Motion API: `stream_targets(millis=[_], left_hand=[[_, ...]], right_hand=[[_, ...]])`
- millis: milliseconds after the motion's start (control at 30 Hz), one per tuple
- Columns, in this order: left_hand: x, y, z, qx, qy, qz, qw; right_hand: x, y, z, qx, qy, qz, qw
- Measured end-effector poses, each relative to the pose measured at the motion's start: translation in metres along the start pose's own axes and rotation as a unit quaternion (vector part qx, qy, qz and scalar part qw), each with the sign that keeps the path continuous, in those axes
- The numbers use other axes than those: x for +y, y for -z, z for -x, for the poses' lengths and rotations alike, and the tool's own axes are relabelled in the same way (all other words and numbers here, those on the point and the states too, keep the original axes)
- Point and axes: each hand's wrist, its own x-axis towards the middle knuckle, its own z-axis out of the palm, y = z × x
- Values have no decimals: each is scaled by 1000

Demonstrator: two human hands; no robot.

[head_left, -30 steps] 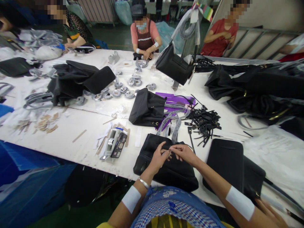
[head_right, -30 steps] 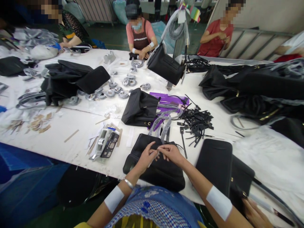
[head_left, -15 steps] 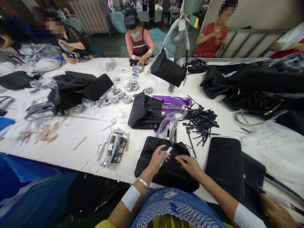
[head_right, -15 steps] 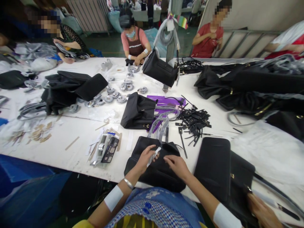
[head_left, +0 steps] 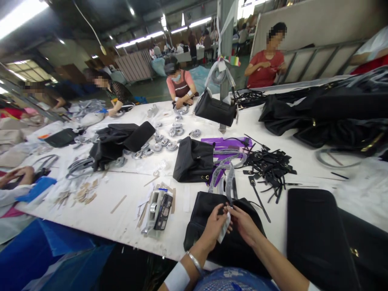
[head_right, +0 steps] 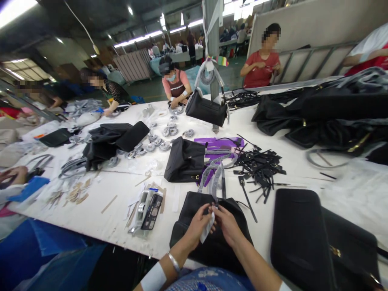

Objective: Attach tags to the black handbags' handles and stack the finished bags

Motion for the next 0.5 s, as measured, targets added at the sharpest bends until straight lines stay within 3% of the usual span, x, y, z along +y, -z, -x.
stream_targets(millis=[67,133,200,267,333,400,500], left_hand=[[3,5,-3,-1,-5,-59,998],[11,15,-7,31,-52,-162,985],[21,33,-9,107,-132,-264,949],[30,58,-12,193,-168,-326,910],[33,86,-13,239,-109,-361,895],[29,109,-15,241,-21,-384,891],[19,126,-22,226,13,-397,889]], right_hand=[[-2,8,1,23,38,91,995],[-4,21,8,54,91,201,974],[-4,40,22,92,138,291,942],[3,65,40,138,172,350,910],[15,90,51,189,192,377,886],[28,108,45,234,175,359,886],[35,105,-2,244,157,313,904]])
